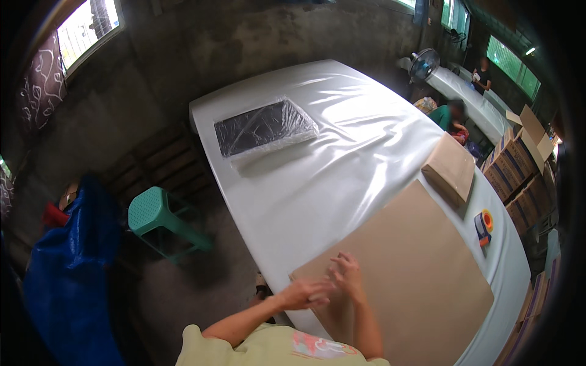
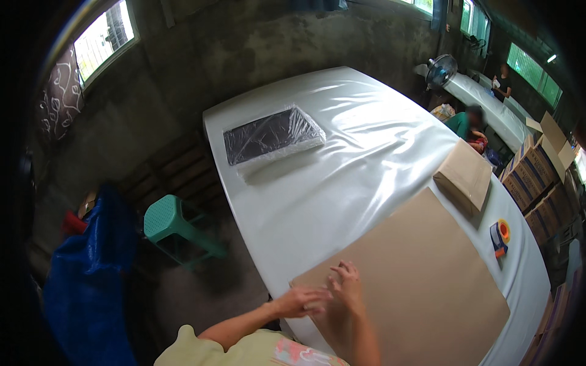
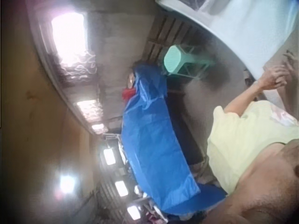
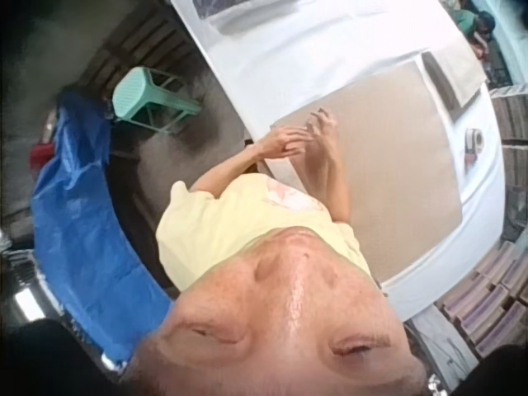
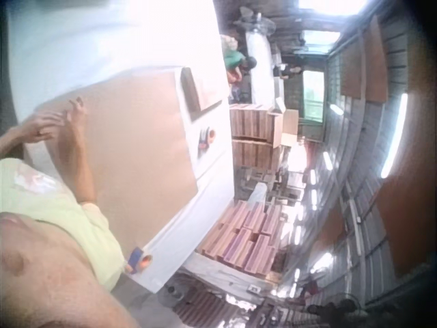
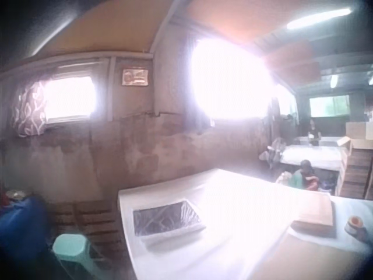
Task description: The person places a black item wrapped in plastic and bubble wrap onto a sheet of brown paper, folds the paper over the item, and secures it with tape using a tape dispenser.
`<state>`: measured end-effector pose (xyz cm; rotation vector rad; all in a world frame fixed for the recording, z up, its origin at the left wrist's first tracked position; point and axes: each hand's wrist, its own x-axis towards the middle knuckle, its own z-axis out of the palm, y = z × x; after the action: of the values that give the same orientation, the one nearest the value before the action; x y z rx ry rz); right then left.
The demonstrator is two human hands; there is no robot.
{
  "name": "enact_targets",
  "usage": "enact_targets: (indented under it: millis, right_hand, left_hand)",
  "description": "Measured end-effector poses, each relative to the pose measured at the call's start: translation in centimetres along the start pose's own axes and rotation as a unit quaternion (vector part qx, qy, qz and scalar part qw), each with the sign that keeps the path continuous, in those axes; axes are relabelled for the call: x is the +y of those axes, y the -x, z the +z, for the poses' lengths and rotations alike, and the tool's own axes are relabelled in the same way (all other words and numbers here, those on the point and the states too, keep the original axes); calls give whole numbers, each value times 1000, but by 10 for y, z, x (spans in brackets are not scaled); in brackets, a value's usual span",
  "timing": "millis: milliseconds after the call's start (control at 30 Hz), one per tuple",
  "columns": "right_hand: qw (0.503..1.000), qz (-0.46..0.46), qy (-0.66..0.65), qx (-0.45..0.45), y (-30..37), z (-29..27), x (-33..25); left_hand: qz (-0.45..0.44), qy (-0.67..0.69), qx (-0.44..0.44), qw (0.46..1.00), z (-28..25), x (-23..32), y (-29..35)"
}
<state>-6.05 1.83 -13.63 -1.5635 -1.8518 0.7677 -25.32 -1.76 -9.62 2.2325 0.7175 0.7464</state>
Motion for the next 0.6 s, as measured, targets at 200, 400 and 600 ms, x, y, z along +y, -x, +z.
enact_targets:
  millis: [200,400,600]
  right_hand:
    - [967,115,-222,-47,-47,69,-99]
    - [927,206,-309,-44,-138,138,-155]
    - [876,248,-400,106,-251,149,-172]
  left_hand:
    - [-70,-39,164,983,-180,-98,-36]
    - [-131,-110,269,948,-353,-224,-94]
    - [-202,-120,254,938,-468,-372,-173]
